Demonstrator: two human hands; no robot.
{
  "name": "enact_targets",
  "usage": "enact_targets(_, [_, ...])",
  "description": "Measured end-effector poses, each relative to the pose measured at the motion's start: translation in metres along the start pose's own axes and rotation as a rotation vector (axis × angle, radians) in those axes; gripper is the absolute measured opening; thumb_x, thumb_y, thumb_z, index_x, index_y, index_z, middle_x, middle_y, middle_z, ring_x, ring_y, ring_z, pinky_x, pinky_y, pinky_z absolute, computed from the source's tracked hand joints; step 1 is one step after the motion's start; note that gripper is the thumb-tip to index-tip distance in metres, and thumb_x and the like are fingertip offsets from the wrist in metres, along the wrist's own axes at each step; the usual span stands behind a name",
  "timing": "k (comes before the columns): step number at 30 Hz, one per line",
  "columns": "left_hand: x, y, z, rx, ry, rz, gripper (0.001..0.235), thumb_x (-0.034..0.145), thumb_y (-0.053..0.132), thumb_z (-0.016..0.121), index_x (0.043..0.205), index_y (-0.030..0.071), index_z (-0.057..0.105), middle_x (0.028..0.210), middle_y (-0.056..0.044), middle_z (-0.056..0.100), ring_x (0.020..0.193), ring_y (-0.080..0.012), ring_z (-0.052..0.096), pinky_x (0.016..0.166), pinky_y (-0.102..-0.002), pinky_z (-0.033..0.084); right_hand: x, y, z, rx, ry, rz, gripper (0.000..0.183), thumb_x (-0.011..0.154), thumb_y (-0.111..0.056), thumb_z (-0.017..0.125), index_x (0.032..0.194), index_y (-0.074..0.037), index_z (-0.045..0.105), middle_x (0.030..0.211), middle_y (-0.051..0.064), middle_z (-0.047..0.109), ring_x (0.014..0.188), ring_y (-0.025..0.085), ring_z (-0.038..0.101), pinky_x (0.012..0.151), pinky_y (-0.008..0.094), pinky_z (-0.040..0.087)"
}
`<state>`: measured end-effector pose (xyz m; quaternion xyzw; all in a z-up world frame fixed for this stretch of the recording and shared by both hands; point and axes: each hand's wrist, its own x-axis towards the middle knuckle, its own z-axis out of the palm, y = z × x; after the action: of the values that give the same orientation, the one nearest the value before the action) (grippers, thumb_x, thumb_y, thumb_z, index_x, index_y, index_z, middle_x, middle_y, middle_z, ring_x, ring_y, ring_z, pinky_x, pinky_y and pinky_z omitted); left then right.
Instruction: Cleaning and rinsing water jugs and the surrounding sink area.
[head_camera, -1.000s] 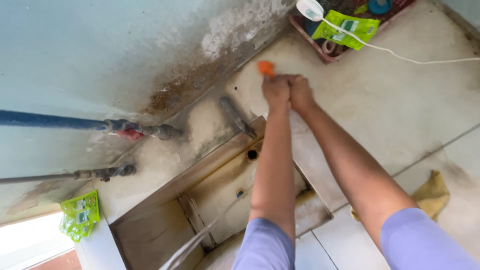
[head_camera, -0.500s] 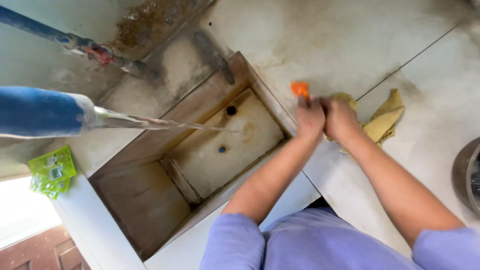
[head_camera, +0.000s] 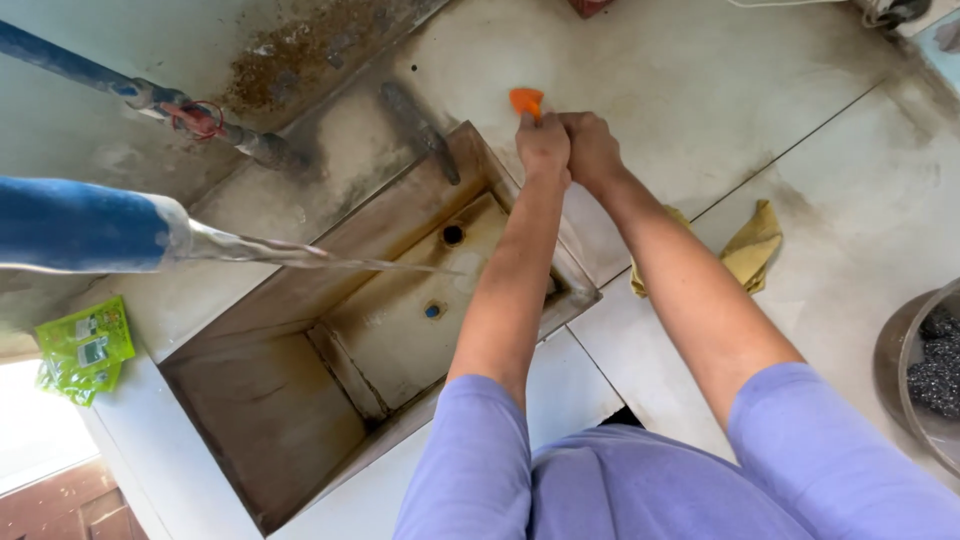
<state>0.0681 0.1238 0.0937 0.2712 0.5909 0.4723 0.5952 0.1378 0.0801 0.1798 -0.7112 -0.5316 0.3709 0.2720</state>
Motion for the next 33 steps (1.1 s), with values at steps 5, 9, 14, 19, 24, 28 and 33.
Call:
enact_targets(5, [-0.078,-0.035,-0.015,0.158,0.089,0.074,0.023,0.103,0.017,0.052,0.116,-0.001,0.056,0.095,-0.019,0.066,0.086,-0.0257,0.061,0.078,-0.04,0.052,-0.058,0.026,-0.009,-0.205,-0.013,-0.29,0.025,0.094,-0.028,0.063,0.108,-0.012,0.075,0.101,0.018,0.074,0.096,0.043,0.068,0.078,0.051,0.054])
enact_targets(9, [-0.196,-0.077,-0.056,0.055,0.031,0.01,0.039,0.109,0.017,0.05,0.141,-0.004,0.045,0.132,-0.02,0.057,0.12,-0.0246,0.054,0.102,-0.036,0.043,-0.164,0.023,-0.018,-0.369,-0.141,-0.146,0.023,0.096,-0.033,0.06,0.105,-0.016,0.073,0.088,0.016,0.073,0.082,0.042,0.069,0.068,0.052,0.054])
enact_targets(14, [-0.209,-0.05,-0.069,-0.283,0.016,-0.221,0.053,0.106,0.019,0.046,0.155,0.001,0.039,0.145,-0.013,0.057,0.127,-0.0189,0.056,0.108,-0.03,0.044,-0.179,0.003,-0.01,-0.5,-0.152,-0.155,0.03,0.094,-0.031,0.055,0.117,-0.021,0.073,0.077,0.018,0.072,0.071,0.042,0.07,0.064,0.053,0.054])
enact_targets(19, [-0.092,-0.057,-0.075,-0.32,-0.075,-0.047,0.047,0.11,0.016,0.046,0.151,-0.008,0.047,0.129,-0.025,0.061,0.114,-0.0272,0.058,0.099,-0.037,0.048,-0.095,0.0,0.022,-0.434,-0.013,-0.364,0.027,0.102,-0.026,0.051,0.111,-0.016,0.073,0.092,0.016,0.073,0.084,0.039,0.07,0.072,0.051,0.054])
enact_targets(24, [-0.051,-0.008,-0.064,-0.373,-0.111,-0.126,0.049,0.108,0.017,0.045,0.152,-0.006,0.044,0.133,-0.018,0.061,0.118,-0.0244,0.059,0.102,-0.035,0.048,-0.067,-0.033,0.021,-0.421,0.028,-0.27,0.025,0.102,-0.028,0.052,0.103,-0.016,0.074,0.09,0.015,0.073,0.083,0.038,0.07,0.072,0.049,0.054])
enact_targets(28, [-0.11,-0.027,-0.058,-0.285,-0.1,-0.199,0.054,0.107,0.018,0.045,0.156,-0.001,0.038,0.134,-0.022,0.062,0.117,-0.026,0.059,0.099,-0.036,0.048,-0.111,-0.002,0.01,-0.482,0.03,-0.309,0.024,0.102,-0.031,0.056,0.1,-0.015,0.074,0.089,0.017,0.073,0.083,0.04,0.07,0.07,0.051,0.054])
enact_targets(33, [-0.234,-0.055,-0.08,-0.029,-0.146,-0.182,0.055,0.108,0.019,0.045,0.16,0.004,0.038,0.127,-0.015,0.061,0.11,-0.0198,0.057,0.095,-0.033,0.047,-0.228,0.016,-0.004,-0.499,0.032,-0.196,0.023,0.096,-0.03,0.058,0.106,-0.017,0.075,0.084,0.018,0.073,0.078,0.04,0.071,0.066,0.051,0.055])
